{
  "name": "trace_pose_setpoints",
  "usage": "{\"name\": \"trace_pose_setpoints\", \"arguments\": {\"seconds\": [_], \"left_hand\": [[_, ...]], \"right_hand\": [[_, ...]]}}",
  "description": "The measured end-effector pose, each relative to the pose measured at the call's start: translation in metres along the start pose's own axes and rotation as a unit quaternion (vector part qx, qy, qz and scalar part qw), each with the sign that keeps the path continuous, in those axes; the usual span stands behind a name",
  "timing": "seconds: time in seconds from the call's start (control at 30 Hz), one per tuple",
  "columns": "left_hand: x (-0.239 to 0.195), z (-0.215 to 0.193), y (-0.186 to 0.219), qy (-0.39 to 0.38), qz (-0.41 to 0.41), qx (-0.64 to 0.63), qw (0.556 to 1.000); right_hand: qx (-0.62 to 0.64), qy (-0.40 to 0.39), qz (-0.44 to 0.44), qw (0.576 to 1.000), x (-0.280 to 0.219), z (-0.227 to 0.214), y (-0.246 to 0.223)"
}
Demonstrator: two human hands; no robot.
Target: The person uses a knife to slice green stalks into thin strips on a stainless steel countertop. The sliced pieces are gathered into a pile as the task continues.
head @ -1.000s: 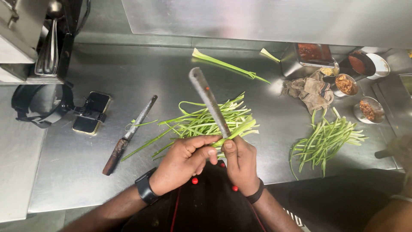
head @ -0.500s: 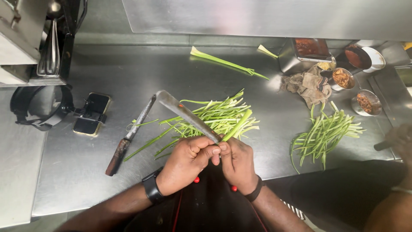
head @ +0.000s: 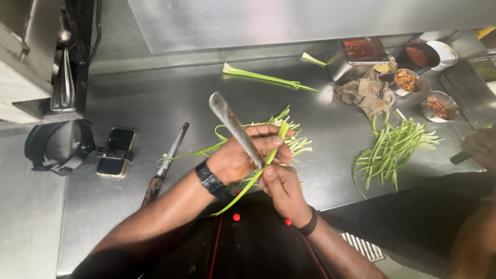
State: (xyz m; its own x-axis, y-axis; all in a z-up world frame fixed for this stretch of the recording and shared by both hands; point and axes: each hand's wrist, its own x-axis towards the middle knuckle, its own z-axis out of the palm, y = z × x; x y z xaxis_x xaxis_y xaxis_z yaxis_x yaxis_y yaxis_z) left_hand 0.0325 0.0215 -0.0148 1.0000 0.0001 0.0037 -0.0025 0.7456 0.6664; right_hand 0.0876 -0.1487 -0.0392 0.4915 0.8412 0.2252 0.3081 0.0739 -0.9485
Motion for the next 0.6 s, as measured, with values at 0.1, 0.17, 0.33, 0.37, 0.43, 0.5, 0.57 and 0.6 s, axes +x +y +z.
{"name": "trace_pose_setpoints", "arguments": {"seconds": [0.1,0.17,0.33,0.37,0.43,0.5,0.57,0.6], "left_hand": [[0.015,0.012,-0.005,0.027,0.015,-0.021,0.999],[0.023,0.017,-0.007,0.041,0.024,-0.027,0.999],[0.044,0.018,-0.011,0.097,0.056,0.001,0.994],[0.049,0.016,-0.011,0.105,0.074,0.002,0.992],[0.059,0.011,-0.011,0.12,0.113,0.001,0.986],[0.068,0.004,-0.01,0.145,0.123,0.001,0.982],[0.078,-0.005,-0.008,0.168,0.141,0.003,0.976],[0.083,-0.009,-0.006,0.178,0.152,0.006,0.972]], "right_hand": [[-0.052,0.026,-0.04,0.998,0.001,-0.003,-0.006],[-0.109,0.03,-0.063,0.992,0.002,-0.006,-0.012],[-0.179,0.035,-0.079,0.98,0.004,-0.014,-0.023],[-0.185,0.026,-0.067,0.98,0.004,-0.015,-0.023],[-0.174,-0.004,-0.082,0.981,0.004,-0.016,-0.024],[-0.166,-0.039,-0.087,0.981,0.004,-0.019,-0.024],[-0.161,-0.078,-0.079,0.981,0.005,-0.023,-0.024],[-0.151,-0.088,-0.075,0.982,0.006,-0.025,-0.023]]}}
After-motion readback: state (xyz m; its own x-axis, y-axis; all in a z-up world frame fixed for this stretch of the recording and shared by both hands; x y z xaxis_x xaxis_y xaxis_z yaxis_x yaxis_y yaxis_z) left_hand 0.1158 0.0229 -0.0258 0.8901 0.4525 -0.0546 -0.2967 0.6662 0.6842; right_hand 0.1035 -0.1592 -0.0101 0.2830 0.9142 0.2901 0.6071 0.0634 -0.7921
